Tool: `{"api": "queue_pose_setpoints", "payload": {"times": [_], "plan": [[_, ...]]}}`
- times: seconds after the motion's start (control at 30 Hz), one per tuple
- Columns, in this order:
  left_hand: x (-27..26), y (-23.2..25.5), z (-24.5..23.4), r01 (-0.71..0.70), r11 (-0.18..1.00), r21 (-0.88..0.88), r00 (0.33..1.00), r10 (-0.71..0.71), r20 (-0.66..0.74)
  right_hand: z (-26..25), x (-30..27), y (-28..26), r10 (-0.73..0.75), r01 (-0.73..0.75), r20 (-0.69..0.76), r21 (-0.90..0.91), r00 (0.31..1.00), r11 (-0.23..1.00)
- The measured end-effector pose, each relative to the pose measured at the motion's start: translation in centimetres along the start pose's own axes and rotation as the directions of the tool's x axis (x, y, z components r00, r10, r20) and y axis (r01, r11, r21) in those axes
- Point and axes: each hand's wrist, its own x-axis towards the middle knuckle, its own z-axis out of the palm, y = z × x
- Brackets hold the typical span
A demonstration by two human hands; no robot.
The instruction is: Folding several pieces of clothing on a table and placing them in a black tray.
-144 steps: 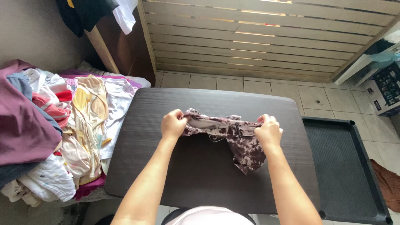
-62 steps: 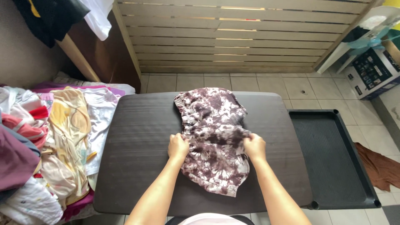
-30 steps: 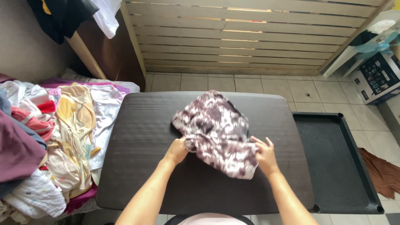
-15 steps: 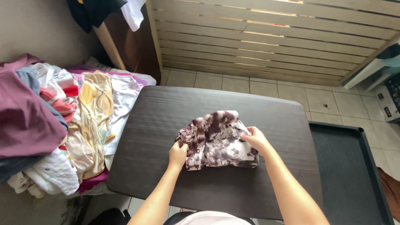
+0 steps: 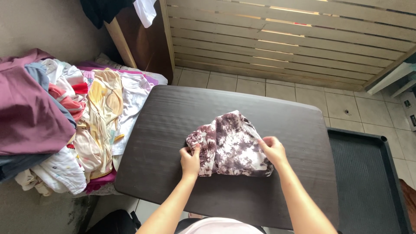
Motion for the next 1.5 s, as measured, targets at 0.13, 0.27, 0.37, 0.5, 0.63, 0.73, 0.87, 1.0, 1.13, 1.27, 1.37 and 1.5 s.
{"api": "queue_pose_setpoints", "payload": {"times": [0.13, 0.27, 0.37, 0.5, 0.63, 0.73, 0.87, 1.0, 1.13, 1.27, 1.37, 1.5], "plan": [[-3.4, 1.9, -0.5, -0.126, 0.990, -0.068, 0.985, 0.116, -0.131, 0.4, -2.8, 1.8, -0.162, 0.175, -0.325, 0.009, 0.932, 0.985], [-4.9, 3.1, -0.3, -0.104, 0.995, -0.007, 0.994, 0.104, -0.041, 1.0, -7.7, 1.3, -0.072, 0.035, -0.421, -0.097, 0.904, 0.995], [-5.1, 3.4, 0.3, -0.145, 0.983, 0.111, 0.988, 0.150, -0.035, 2.7, -9.6, 1.5, -0.105, -0.012, -0.397, -0.280, 0.912, 0.960], [-5.1, 3.2, 0.7, -0.111, 0.944, 0.311, 0.989, 0.137, -0.063, 4.3, -9.1, 3.1, -0.435, 0.164, -0.408, -0.551, 0.803, 0.818], [-4.5, 1.5, 0.7, -0.105, 0.952, 0.288, 0.984, 0.141, -0.108, 2.2, -8.4, 1.7, -0.304, 0.077, -0.373, -0.515, 0.876, 0.854], [-4.1, 0.4, 0.5, -0.106, 0.952, 0.289, 0.977, 0.153, -0.147, 1.6, -7.3, 3.5, -0.209, -0.016, -0.451, -0.446, 0.868, 0.895], [-4.0, 0.4, 0.3, -0.166, 0.950, 0.263, 0.963, 0.214, -0.163, 1.7, -6.1, 6.1, -0.336, 0.068, -0.472, -0.499, 0.815, 0.864], [-5.1, 3.7, -1.3, -0.201, 0.942, 0.270, 0.972, 0.226, -0.061, 0.7, -6.1, 5.6, -0.214, 0.058, -0.468, -0.325, 0.857, 0.944], [-4.2, 5.0, -0.6, -0.128, 0.990, -0.049, 0.983, 0.120, -0.141, -1.1, -6.3, 2.3, -0.050, 0.034, -0.453, -0.044, 0.890, 0.998], [-2.7, 4.7, 0.4, -0.311, 0.928, -0.206, 0.932, 0.256, -0.257, 0.0, -3.2, 8.5, -0.003, 0.207, -0.356, 0.536, 0.934, 0.819], [-2.9, 5.2, -0.3, -0.294, 0.943, -0.154, 0.938, 0.253, -0.237, 0.3, -2.7, 11.8, -0.080, 0.317, -0.460, 0.465, 0.884, 0.826], [-2.8, 5.1, -0.5, -0.072, 0.991, 0.113, 0.987, 0.088, -0.137, -1.5, -6.5, 6.5, 0.092, -0.079, -0.314, 0.054, 0.945, 0.995]]}}
